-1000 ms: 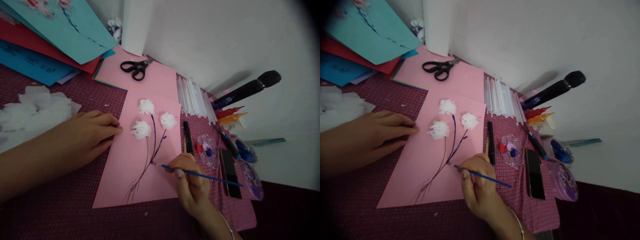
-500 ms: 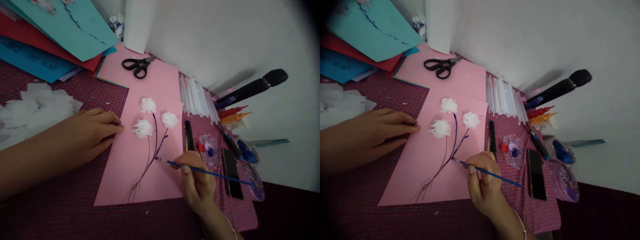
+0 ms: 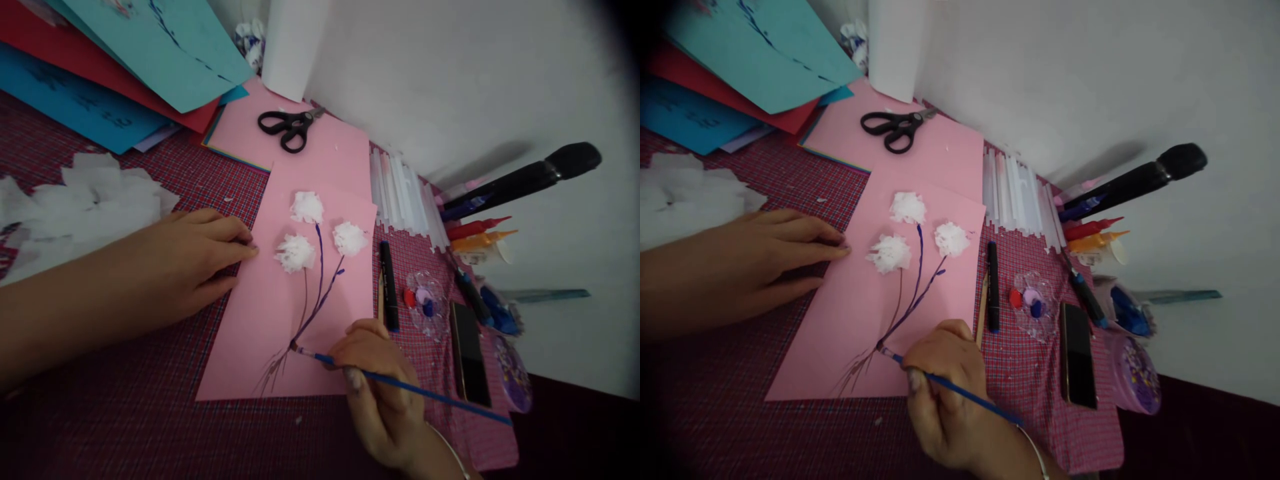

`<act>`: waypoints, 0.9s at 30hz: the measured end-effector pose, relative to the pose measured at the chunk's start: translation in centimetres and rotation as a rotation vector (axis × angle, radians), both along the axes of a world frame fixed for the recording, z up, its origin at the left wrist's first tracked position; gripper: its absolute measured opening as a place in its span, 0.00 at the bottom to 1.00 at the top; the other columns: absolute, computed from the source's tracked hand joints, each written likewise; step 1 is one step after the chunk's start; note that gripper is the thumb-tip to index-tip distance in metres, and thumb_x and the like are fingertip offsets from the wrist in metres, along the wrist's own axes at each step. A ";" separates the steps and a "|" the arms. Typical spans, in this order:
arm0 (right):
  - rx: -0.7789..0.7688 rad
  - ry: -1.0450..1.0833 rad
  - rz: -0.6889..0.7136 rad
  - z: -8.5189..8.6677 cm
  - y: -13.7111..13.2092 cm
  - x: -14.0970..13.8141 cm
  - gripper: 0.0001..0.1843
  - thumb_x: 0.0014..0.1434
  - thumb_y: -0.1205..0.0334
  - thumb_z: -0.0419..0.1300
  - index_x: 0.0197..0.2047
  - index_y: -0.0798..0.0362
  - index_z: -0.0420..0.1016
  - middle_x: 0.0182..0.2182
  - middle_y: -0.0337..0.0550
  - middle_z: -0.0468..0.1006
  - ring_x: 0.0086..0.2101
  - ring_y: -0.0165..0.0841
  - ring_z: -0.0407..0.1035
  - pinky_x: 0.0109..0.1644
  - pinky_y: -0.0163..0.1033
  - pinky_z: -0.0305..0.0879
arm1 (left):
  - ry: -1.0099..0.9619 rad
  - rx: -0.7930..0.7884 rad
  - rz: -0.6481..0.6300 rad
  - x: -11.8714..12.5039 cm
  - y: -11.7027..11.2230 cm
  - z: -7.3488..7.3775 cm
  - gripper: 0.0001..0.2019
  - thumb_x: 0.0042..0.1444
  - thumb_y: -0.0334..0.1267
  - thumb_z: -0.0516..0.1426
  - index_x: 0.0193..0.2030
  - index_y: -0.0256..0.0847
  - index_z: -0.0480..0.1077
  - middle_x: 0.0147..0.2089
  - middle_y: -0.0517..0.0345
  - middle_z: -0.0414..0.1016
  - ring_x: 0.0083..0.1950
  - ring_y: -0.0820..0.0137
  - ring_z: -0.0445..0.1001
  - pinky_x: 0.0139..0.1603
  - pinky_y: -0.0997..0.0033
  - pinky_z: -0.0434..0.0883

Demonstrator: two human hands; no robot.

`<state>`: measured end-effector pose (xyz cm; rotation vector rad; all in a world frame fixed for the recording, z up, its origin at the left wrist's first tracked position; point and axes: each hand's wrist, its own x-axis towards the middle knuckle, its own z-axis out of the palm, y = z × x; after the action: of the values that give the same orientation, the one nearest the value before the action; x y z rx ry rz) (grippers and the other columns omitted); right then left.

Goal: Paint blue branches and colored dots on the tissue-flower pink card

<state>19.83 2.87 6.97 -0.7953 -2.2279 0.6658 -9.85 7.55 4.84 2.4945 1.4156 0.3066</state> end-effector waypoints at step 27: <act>-0.031 0.011 -0.129 -0.4 0.7 0.9 0.18 0.59 0.78 0.50 0.46 0.49 0.70 0.32 0.38 0.75 0.32 0.33 0.71 0.44 0.48 0.67 | -0.075 -0.040 -0.001 -0.4 0.1 0.0 0.17 0.57 0.47 0.55 0.51 0.50 0.75 0.53 0.55 0.74 0.53 0.54 0.70 0.56 0.48 0.64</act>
<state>20.70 3.55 6.54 -0.9395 -2.1402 0.6417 -10.21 7.66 4.82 2.4256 1.3780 0.3646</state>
